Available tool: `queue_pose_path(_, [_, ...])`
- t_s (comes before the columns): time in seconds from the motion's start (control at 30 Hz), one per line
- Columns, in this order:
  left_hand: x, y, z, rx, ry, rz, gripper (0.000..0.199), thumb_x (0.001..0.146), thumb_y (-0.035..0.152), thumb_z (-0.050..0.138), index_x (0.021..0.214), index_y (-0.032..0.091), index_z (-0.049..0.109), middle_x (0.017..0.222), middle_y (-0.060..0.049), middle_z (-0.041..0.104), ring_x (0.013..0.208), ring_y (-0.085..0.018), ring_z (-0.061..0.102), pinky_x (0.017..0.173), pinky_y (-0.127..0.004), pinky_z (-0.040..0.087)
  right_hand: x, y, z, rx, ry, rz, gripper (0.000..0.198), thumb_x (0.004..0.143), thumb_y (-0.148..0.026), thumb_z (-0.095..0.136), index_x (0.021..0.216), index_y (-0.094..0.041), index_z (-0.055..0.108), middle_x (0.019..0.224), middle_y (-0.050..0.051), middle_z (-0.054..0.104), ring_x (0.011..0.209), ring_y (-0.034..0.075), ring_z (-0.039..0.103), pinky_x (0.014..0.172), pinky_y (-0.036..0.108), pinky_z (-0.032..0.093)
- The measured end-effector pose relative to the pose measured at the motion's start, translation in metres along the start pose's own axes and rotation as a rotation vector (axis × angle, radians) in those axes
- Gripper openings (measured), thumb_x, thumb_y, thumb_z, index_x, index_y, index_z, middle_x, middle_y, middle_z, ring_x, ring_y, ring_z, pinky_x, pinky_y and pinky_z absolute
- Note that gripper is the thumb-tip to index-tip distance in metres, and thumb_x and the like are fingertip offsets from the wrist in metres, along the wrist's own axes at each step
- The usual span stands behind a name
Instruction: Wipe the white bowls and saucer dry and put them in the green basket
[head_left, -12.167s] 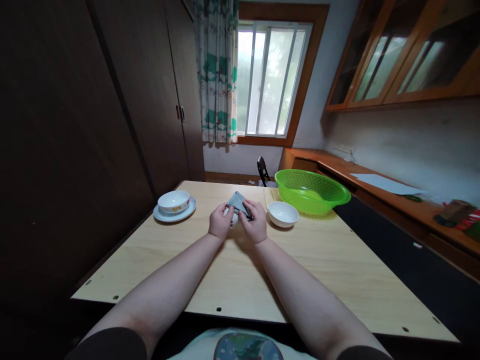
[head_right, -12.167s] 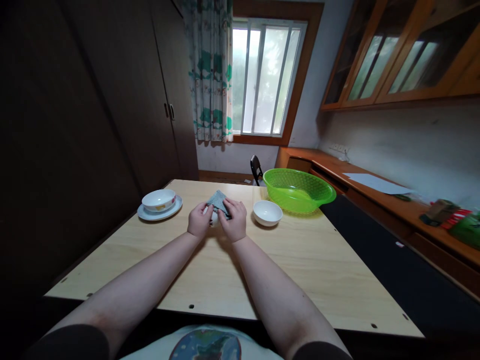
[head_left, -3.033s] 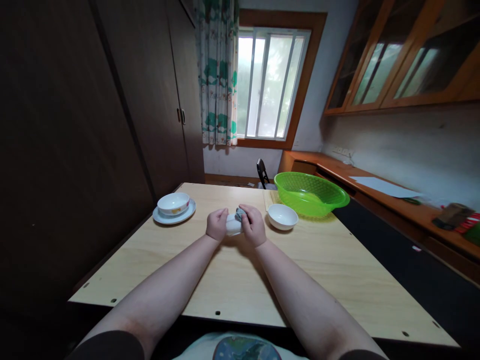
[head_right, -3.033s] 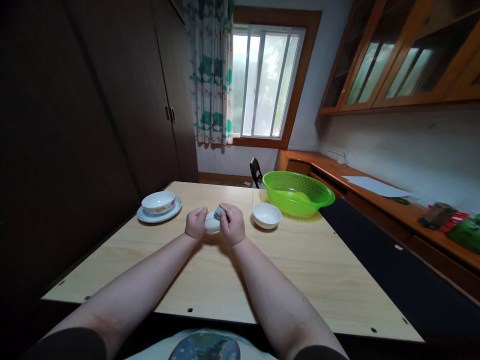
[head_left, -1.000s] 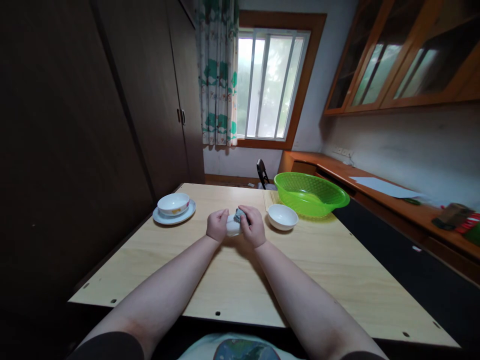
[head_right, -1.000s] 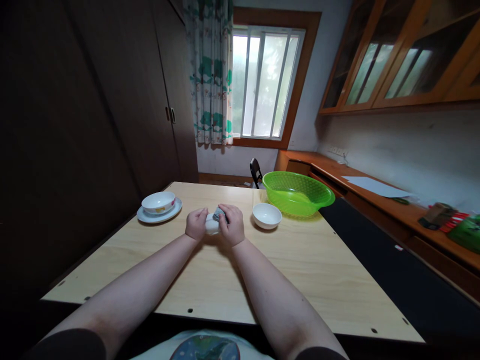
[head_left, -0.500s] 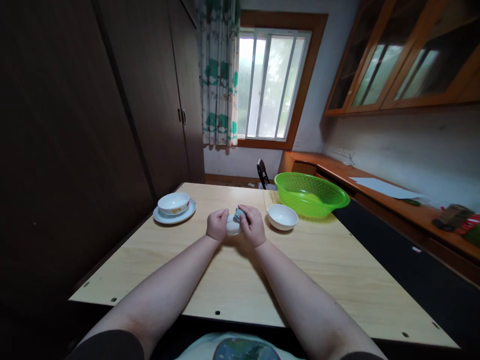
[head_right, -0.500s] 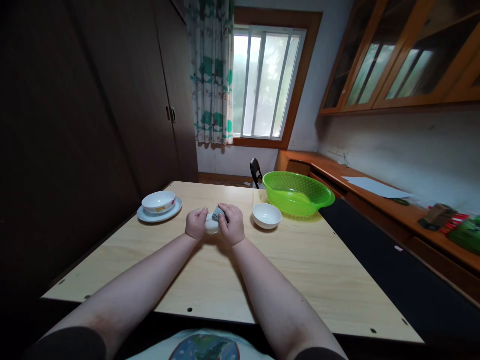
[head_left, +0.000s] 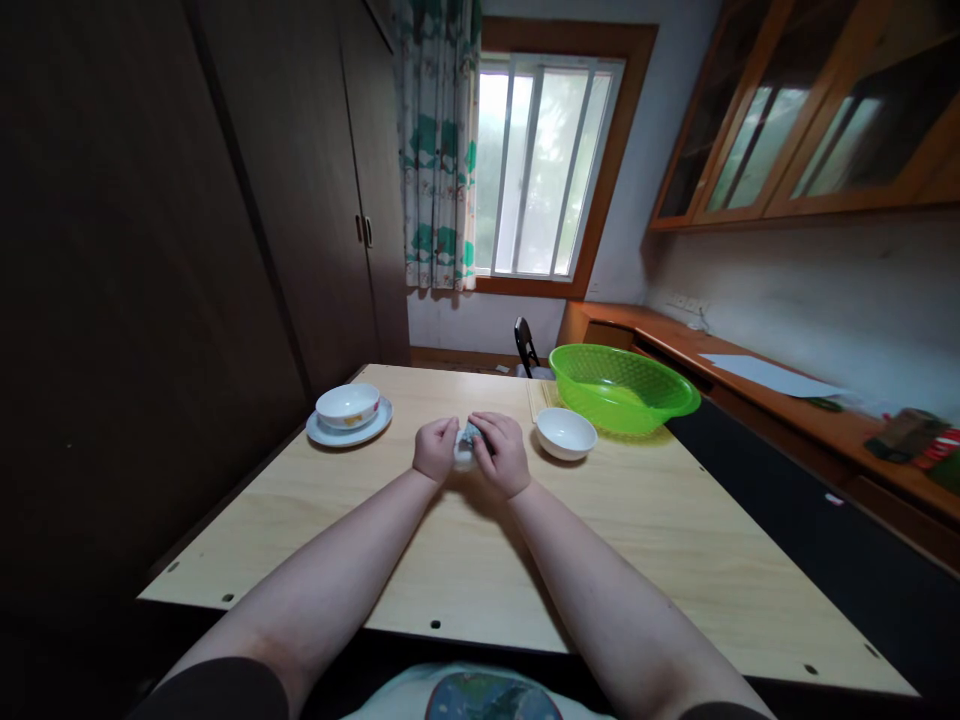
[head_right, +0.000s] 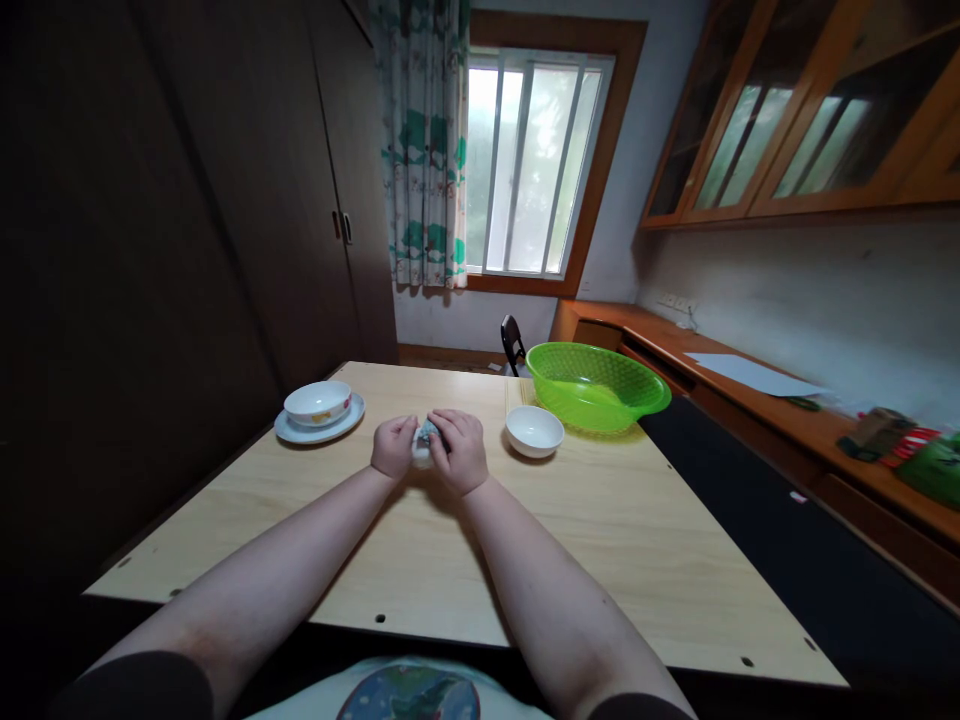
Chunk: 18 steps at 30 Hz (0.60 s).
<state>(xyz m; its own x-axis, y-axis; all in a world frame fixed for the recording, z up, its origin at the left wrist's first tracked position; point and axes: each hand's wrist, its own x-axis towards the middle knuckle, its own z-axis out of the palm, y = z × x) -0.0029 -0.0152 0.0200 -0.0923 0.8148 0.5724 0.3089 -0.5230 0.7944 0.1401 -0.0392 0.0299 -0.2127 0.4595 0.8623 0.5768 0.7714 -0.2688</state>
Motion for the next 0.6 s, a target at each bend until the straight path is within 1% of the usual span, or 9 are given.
queue_pose_path(0.33, [0.000, 0.000, 0.000, -0.031, 0.037, -0.027, 0.040, 0.084, 0.040, 0.040, 0.050, 0.018, 0.039, 0.048, 0.004, 0.033, 0.049, -0.010, 0.035, 0.048, -0.025, 0.025, -0.003, 0.015, 0.004, 0.081, 0.104, 0.130, 0.030, 0.091, -0.029, 0.042, 0.112, -0.020, 0.059, 0.108, 0.009, 0.064, 0.104, 0.022, 0.057, 0.091, 0.042, 0.045])
queue_pose_path(0.4, [0.001, -0.001, 0.000, -0.039, 0.032, -0.021, 0.040, 0.084, 0.039, 0.041, 0.050, 0.018, 0.039, 0.049, 0.004, 0.033, 0.049, -0.010, 0.035, 0.048, -0.025, 0.025, -0.002, 0.013, 0.003, 0.065, 0.095, 0.110, 0.029, 0.090, -0.029, 0.043, 0.112, -0.020, 0.059, 0.108, 0.009, 0.064, 0.104, 0.022, 0.056, 0.091, 0.042, 0.045])
queue_pose_path(0.53, [0.001, -0.003, 0.000, -0.031, 0.013, -0.003, 0.040, 0.084, 0.039, 0.041, 0.050, 0.019, 0.038, 0.048, 0.004, 0.032, 0.049, -0.010, 0.033, 0.049, -0.025, 0.025, -0.001, 0.004, 0.001, 0.011, 0.026, 0.032, 0.030, 0.088, -0.028, 0.046, 0.114, -0.021, 0.059, 0.111, 0.008, 0.064, 0.107, 0.023, 0.056, 0.093, 0.043, 0.042])
queue_pose_path(0.6, [0.000, -0.002, 0.000, -0.020, 0.011, 0.006, 0.041, 0.084, 0.039, 0.041, 0.050, 0.019, 0.038, 0.048, 0.004, 0.032, 0.049, -0.010, 0.033, 0.049, -0.026, 0.025, 0.000, 0.001, 0.001, -0.001, 0.005, 0.021, 0.030, 0.088, -0.028, 0.046, 0.115, -0.022, 0.059, 0.112, 0.008, 0.064, 0.107, 0.023, 0.055, 0.094, 0.044, 0.042])
